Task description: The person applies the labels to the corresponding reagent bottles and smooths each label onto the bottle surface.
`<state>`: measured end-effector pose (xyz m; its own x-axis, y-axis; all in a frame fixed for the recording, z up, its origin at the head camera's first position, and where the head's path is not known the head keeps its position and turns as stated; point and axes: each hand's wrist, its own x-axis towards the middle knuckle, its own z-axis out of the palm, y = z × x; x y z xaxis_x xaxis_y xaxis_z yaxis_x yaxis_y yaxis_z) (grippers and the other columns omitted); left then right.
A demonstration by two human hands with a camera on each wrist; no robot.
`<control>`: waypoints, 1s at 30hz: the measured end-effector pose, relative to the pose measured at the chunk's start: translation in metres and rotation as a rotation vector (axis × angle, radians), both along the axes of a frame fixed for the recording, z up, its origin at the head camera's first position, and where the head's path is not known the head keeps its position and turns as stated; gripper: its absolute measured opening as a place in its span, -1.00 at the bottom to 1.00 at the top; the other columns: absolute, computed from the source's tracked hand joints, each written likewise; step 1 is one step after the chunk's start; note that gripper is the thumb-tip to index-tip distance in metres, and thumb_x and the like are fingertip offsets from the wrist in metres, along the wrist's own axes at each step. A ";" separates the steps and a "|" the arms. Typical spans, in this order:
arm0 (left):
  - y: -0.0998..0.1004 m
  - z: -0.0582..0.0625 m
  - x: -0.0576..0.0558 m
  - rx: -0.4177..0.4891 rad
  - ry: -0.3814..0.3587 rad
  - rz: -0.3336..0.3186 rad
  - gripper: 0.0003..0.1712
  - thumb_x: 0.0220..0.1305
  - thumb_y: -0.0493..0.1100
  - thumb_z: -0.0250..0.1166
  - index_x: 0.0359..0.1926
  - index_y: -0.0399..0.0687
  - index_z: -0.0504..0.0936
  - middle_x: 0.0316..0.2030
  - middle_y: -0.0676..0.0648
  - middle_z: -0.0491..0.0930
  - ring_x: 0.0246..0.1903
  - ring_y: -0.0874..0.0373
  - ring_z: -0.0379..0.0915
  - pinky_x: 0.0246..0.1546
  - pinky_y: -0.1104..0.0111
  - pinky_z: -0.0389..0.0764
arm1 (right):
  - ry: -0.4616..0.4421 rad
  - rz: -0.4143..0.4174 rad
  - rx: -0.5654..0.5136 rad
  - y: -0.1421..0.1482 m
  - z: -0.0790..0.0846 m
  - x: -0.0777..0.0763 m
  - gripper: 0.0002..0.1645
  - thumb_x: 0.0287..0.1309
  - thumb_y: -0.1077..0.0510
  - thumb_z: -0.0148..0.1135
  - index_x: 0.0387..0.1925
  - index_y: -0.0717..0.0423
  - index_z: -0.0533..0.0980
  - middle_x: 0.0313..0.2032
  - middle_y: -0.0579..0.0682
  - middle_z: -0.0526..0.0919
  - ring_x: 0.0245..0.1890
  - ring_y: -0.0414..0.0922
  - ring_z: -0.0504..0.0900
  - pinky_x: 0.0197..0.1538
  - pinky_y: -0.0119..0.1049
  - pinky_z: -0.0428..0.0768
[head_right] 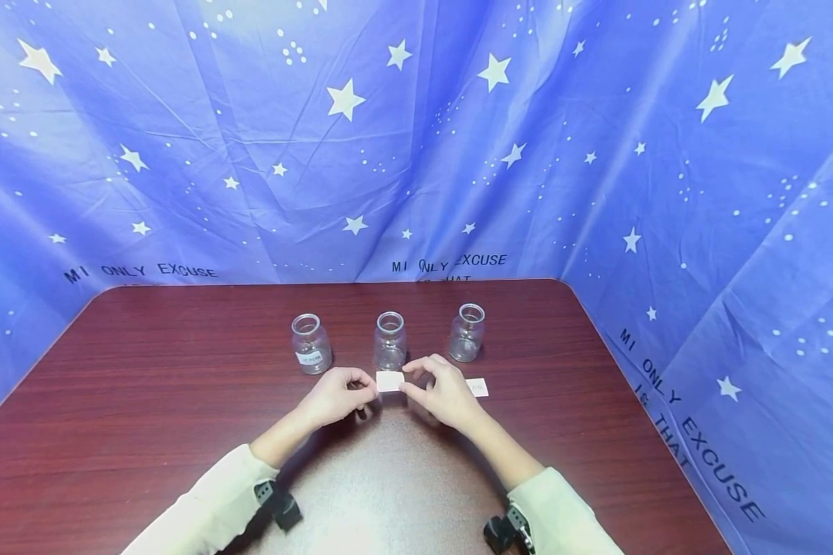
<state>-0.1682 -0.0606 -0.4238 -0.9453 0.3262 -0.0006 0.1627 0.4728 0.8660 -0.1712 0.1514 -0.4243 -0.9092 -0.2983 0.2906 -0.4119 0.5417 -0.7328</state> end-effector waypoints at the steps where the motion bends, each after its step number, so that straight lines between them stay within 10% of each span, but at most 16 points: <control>1: 0.000 0.001 0.000 -0.004 0.006 0.005 -0.89 0.08 -0.23 0.22 -0.42 -0.17 0.65 -0.55 -0.04 0.63 -0.62 0.29 0.48 -0.51 0.49 0.49 | 0.014 -0.003 -0.009 -0.001 0.001 0.000 -0.78 -0.06 0.17 0.41 -0.28 0.06 0.61 -0.42 -0.05 0.58 -0.64 -0.33 0.36 -0.56 -0.49 0.39; 30: 0.000 0.004 0.004 0.064 0.017 -0.139 -0.87 0.22 -0.19 0.24 -0.32 -0.16 0.64 -0.47 -0.26 0.64 -0.54 -0.12 0.59 -0.61 0.44 0.50 | 0.122 0.081 0.056 -0.017 0.000 0.012 -0.92 -0.01 0.15 0.37 -0.39 -0.02 0.67 -0.53 -0.21 0.54 -0.55 -0.44 0.36 -0.49 -0.51 0.43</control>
